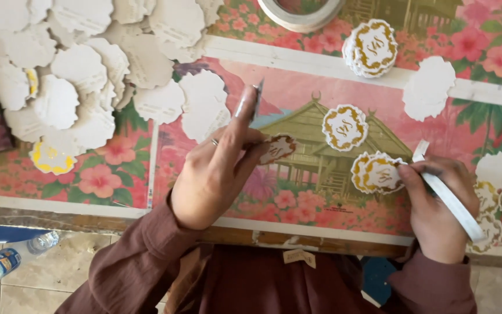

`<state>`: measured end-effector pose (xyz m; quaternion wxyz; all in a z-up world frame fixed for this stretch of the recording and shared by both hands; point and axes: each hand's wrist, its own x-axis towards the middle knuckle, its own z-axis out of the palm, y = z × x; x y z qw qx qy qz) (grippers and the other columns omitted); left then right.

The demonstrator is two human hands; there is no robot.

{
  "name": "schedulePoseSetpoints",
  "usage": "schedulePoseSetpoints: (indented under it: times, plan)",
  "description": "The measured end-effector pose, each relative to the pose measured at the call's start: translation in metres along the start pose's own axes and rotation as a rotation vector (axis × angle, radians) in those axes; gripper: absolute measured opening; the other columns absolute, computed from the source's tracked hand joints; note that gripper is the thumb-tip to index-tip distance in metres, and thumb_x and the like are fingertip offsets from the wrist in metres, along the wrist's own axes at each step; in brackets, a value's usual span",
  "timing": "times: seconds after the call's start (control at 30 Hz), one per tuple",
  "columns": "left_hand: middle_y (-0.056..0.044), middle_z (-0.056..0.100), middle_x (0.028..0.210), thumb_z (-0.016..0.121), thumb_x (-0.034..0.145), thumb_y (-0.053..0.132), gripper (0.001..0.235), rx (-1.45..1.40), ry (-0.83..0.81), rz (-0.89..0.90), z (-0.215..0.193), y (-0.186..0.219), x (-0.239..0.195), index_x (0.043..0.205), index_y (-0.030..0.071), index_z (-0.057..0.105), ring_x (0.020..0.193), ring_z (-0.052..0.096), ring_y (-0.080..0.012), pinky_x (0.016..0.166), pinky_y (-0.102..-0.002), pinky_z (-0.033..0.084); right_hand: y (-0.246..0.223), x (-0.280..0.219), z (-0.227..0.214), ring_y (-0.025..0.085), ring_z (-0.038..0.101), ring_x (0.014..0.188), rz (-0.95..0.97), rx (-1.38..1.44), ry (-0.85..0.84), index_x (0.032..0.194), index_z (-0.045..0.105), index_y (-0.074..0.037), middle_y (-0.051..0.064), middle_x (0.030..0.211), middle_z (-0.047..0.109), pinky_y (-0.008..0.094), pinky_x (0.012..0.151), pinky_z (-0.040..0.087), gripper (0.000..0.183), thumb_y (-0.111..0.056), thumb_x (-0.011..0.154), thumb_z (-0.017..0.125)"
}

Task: The person applies adhesive tape to the back of small, white, scalloped-edge paper cutouts. They pick up each cutout from a pile, press a strip of tape onto it, and place the finished item on the table. The task is performed repeatedly on a floral-patterned surface.

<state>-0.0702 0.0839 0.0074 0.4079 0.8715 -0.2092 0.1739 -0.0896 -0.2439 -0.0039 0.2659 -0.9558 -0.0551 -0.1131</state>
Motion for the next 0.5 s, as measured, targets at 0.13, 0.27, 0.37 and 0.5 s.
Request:
schedulePoseSetpoints:
  times: [0.13, 0.27, 0.37, 0.5]
  plan:
    - [0.002, 0.070, 0.102, 0.073, 0.102, 0.008, 0.074, 0.035, 0.029, -0.034, -0.021, -0.008, 0.001, 0.152, 0.008, 0.019, 0.090, 0.068, -0.0051, 0.090, -0.020, 0.056, -0.005, 0.000, -0.004, 0.032, 0.056, 0.102, 0.055, 0.147, -0.001, 0.101, 0.059, 0.009, 0.021, 0.103, 0.056, 0.042, 0.094, 0.044, 0.014, -0.003, 0.105, 0.066]
    - [-0.002, 0.068, 0.102, 0.068, 0.101, -0.001, 0.038, 0.354, 0.107, 0.182, -0.053, -0.016, 0.004, 0.135, 0.003, 0.049, 0.080, 0.062, -0.0168, 0.079, -0.033, 0.048, -0.009, -0.012, -0.001, 0.032, 0.056, 0.105, 0.037, 0.230, 0.279, 0.110, 0.057, 0.010, 0.023, 0.111, 0.055, 0.040, 0.092, 0.044, 0.026, -0.015, 0.109, 0.064]
    - [0.003, 0.065, 0.097, 0.065, 0.099, -0.003, 0.044, 0.658, 0.009, 0.195, -0.058, -0.024, 0.001, 0.138, 0.014, 0.052, 0.087, 0.060, -0.0175, 0.081, -0.035, 0.043, -0.005, -0.023, 0.010, 0.030, 0.053, 0.108, -0.062, 0.285, 0.359, 0.105, 0.054, 0.004, 0.018, 0.109, 0.051, 0.041, 0.103, 0.046, 0.024, -0.017, 0.102, 0.065]
    - [-0.006, 0.054, 0.137, 0.077, 0.095, 0.025, 0.057, 0.564, -0.057, 0.014, -0.053, -0.007, -0.001, 0.140, 0.016, 0.045, 0.126, 0.051, -0.0278, 0.106, -0.053, 0.035, -0.029, -0.028, 0.020, 0.024, 0.054, 0.101, -0.108, 0.335, 0.255, 0.096, 0.058, -0.003, 0.011, 0.102, 0.056, 0.037, 0.099, 0.046, 0.015, -0.014, 0.090, 0.067]
